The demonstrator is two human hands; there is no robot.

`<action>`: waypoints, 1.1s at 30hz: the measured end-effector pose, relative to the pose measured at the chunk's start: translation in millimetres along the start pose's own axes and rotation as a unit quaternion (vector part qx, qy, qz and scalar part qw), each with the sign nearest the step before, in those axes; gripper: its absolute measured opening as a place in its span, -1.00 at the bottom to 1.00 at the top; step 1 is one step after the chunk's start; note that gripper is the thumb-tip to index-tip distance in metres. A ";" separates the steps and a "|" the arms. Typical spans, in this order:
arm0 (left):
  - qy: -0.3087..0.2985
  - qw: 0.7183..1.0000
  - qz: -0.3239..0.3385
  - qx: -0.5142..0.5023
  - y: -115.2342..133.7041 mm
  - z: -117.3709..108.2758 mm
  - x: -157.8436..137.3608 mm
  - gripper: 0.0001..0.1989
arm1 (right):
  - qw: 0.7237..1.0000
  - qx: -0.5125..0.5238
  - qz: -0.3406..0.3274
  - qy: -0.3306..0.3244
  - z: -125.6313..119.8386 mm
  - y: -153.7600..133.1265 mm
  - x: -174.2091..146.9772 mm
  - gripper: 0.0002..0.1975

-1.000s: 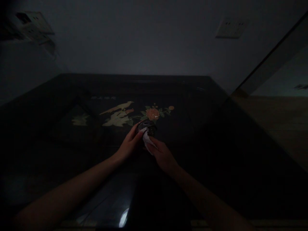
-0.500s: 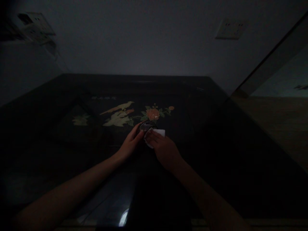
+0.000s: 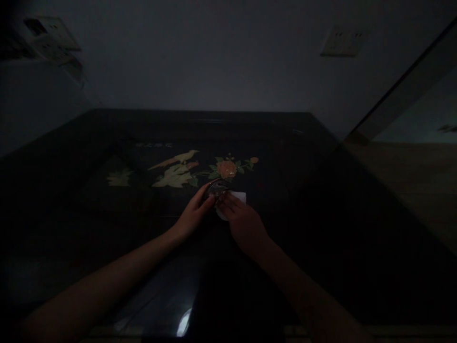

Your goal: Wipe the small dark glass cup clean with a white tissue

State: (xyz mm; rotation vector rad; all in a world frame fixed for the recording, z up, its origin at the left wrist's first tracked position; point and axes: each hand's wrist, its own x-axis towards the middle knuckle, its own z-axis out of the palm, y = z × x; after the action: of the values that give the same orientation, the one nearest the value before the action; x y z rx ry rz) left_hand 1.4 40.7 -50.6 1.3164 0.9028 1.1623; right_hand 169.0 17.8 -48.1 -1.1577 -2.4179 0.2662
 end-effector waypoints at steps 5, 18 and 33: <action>0.005 1.000 -0.001 0.011 -0.7 -2.1 -0.3 -0.44 | 0.977 0.205 0.060 0.010 -0.4 -7.6 0.5 -0.49; 0.017 0.999 -0.008 -0.032 0.9 -0.9 -0.6 -0.46 | 0.893 0.412 0.181 0.009 -5.4 -22.3 2.3 -0.63; 0.037 0.993 -0.044 -0.104 -11.1 -1.5 -1.0 -0.48 | 0.998 0.060 -0.021 -0.004 -10.4 0.5 3.1 -0.43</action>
State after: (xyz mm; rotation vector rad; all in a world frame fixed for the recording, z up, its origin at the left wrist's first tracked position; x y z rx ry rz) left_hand 1.1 41.2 -61.7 1.0612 0.8595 1.2093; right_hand 172.5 20.3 -38.2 -1.0542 -2.3941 0.3963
